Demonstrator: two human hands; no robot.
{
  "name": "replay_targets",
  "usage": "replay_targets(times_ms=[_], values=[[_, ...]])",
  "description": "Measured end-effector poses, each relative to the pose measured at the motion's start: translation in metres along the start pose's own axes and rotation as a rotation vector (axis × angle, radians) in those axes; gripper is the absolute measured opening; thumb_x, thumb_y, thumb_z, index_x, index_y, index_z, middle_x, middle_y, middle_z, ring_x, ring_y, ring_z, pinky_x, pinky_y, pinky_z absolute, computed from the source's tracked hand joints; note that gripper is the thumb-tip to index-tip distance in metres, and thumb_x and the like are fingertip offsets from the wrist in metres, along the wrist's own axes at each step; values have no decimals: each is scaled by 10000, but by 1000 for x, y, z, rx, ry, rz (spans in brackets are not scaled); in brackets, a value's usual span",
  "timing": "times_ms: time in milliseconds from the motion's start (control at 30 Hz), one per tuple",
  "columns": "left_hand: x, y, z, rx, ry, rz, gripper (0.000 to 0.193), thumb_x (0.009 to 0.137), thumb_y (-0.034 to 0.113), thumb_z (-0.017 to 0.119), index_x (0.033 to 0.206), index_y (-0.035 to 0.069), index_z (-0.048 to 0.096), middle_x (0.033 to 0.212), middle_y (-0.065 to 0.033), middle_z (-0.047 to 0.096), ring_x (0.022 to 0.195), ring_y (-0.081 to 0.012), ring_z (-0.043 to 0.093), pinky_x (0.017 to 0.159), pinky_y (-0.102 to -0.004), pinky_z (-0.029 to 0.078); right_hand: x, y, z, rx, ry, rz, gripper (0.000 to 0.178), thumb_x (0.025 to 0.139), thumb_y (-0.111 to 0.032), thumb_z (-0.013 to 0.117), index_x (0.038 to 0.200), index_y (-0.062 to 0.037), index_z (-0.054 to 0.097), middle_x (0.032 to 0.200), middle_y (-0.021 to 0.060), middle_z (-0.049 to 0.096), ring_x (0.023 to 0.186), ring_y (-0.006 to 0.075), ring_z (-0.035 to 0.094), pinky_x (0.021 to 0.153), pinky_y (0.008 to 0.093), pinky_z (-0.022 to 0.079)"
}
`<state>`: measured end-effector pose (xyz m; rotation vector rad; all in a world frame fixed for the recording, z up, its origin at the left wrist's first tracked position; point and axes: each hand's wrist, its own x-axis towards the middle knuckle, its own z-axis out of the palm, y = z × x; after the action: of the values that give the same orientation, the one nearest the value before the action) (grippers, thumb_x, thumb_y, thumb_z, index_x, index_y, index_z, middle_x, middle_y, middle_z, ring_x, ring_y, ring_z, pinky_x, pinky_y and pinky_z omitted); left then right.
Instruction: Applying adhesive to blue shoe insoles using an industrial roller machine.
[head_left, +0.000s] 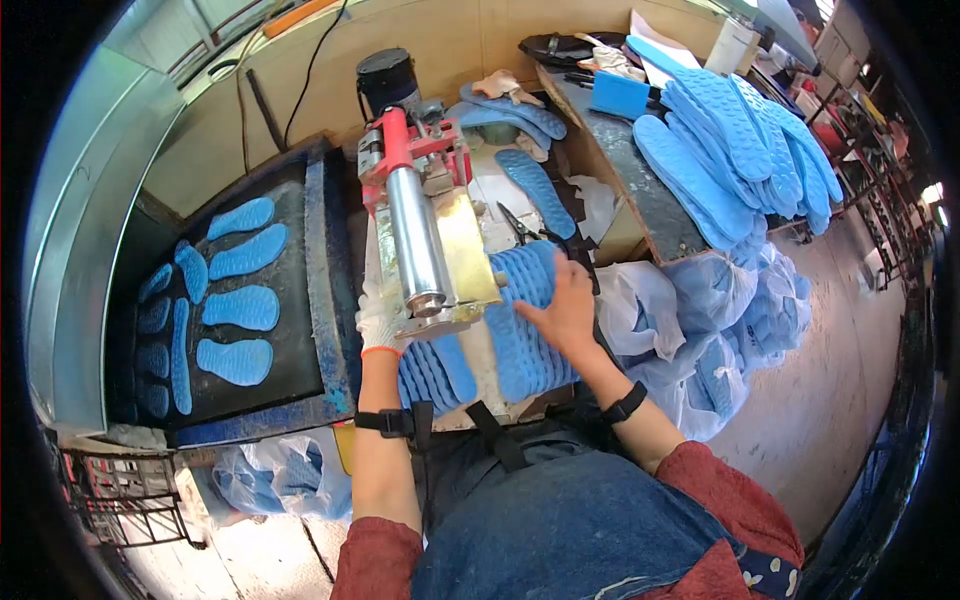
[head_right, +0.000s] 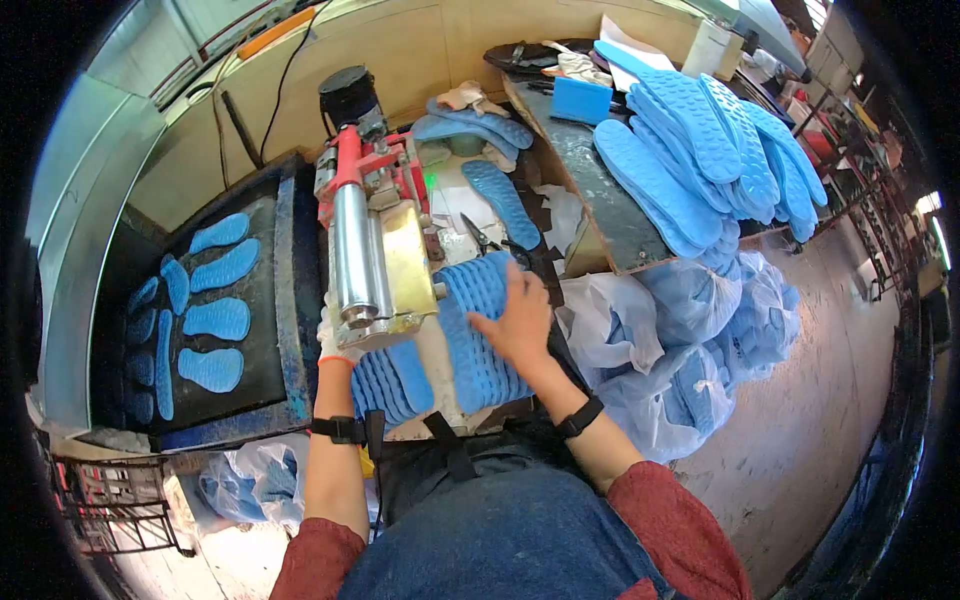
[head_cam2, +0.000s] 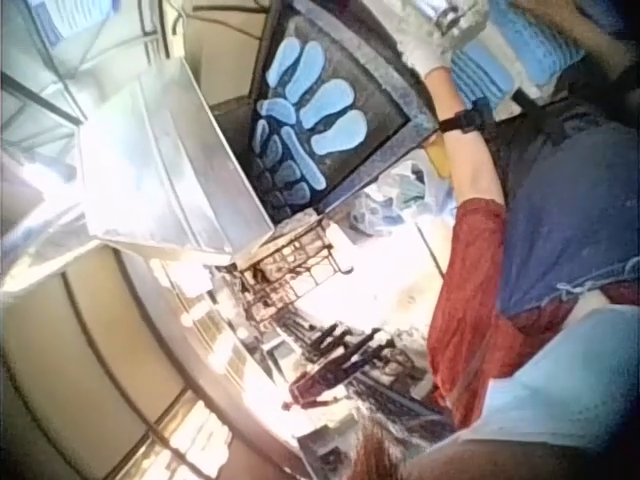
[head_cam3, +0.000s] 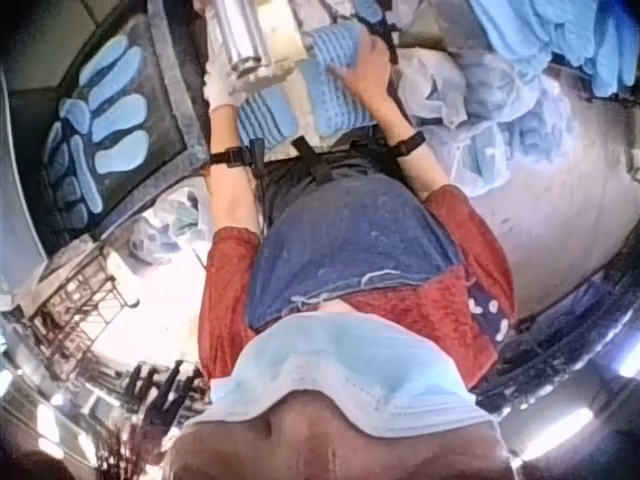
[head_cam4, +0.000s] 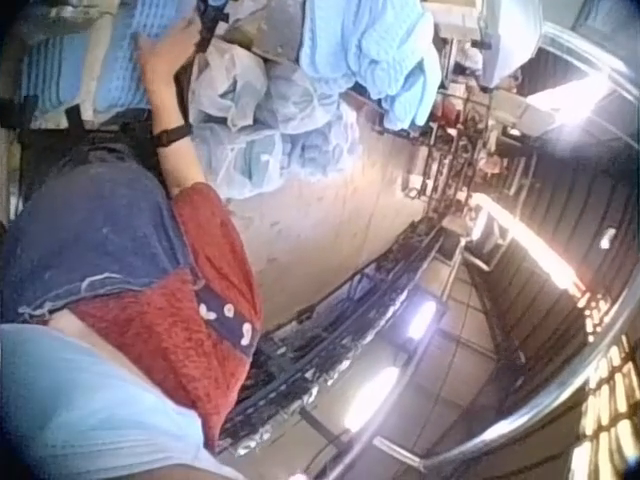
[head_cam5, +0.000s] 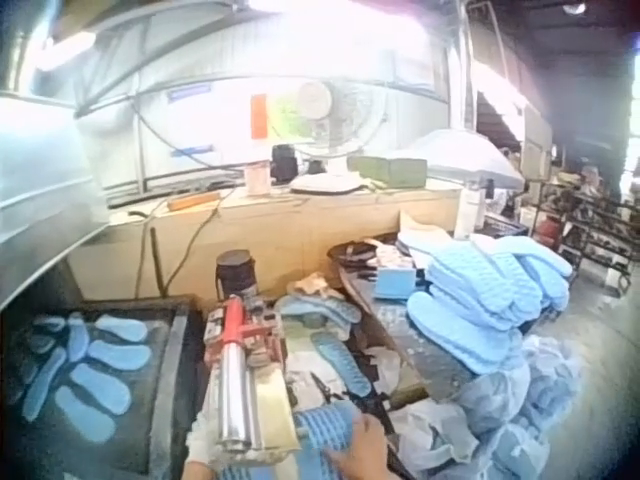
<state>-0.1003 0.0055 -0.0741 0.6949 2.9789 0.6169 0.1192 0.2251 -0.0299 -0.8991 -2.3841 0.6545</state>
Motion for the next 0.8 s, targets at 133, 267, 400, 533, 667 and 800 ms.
replay_targets(times_ms=[133, 267, 400, 533, 667, 800], values=[[0, 8, 0, -656, -35, 11, 552, 818, 239, 689, 1280, 61, 444, 1109, -101, 588, 933, -224, 635, 746, -306, 552, -4, -28, 1, -54, -56, -134, 992, 633, -368, 813, 1441, -137, 287, 1343, 244, 363, 1089, 457, 456, 910, 499, 424], [10, 14, -6, -1223, -138, -269, 424, 882, 322, 597, 1204, 55, 527, 1046, -126, 598, 887, -274, 652, 714, -371, 568, -1, -34, 4, -3, -147, -50, 955, 646, -327, 777, 1445, -155, 281, 1401, 273, 295, 1041, 491, 497, 854, 526, 476], [6, 10, 3, -1809, -340, -451, 487, 949, 400, 465, 1309, 71, 466, 1220, -134, 555, 1042, -282, 593, 857, -435, 521, -1, -39, 4, -30, -197, -65, 921, 649, -327, 755, 1433, -156, 304, 1418, 255, 286, 1068, 479, 493, 870, 516, 472], [1, 4, 21, -2100, -546, -277, 609, 913, 471, 495, 1394, 109, 404, 1394, -118, 464, 1235, -282, 496, 1036, -464, 414, 2, -48, -1, -25, -311, -3, 883, 653, -309, 740, 1417, -158, 324, 1419, 244, 292, 1091, 478, 488, 884, 516, 470], [1, 2, 26, -1586, -396, -39, 701, 901, 572, 405, 1424, 109, 360, 1435, -131, 421, 1285, -300, 448, 1057, -490, 378, 10, -47, -6, 90, -253, 34, 845, 656, -318, 740, 1389, -156, 352, 1419, 241, 287, 1136, 478, 485, 887, 510, 477], [-11, 18, 16, -2036, -417, -182, 678, 910, 564, 389, 1425, 123, 372, 1420, -114, 446, 1292, -302, 434, 1072, -497, 333, 11, -45, 5, 110, -231, 56, 842, 664, -321, 745, 1389, -150, 353, 1425, 237, 290, 1195, 459, 453, 928, 504, 457]])
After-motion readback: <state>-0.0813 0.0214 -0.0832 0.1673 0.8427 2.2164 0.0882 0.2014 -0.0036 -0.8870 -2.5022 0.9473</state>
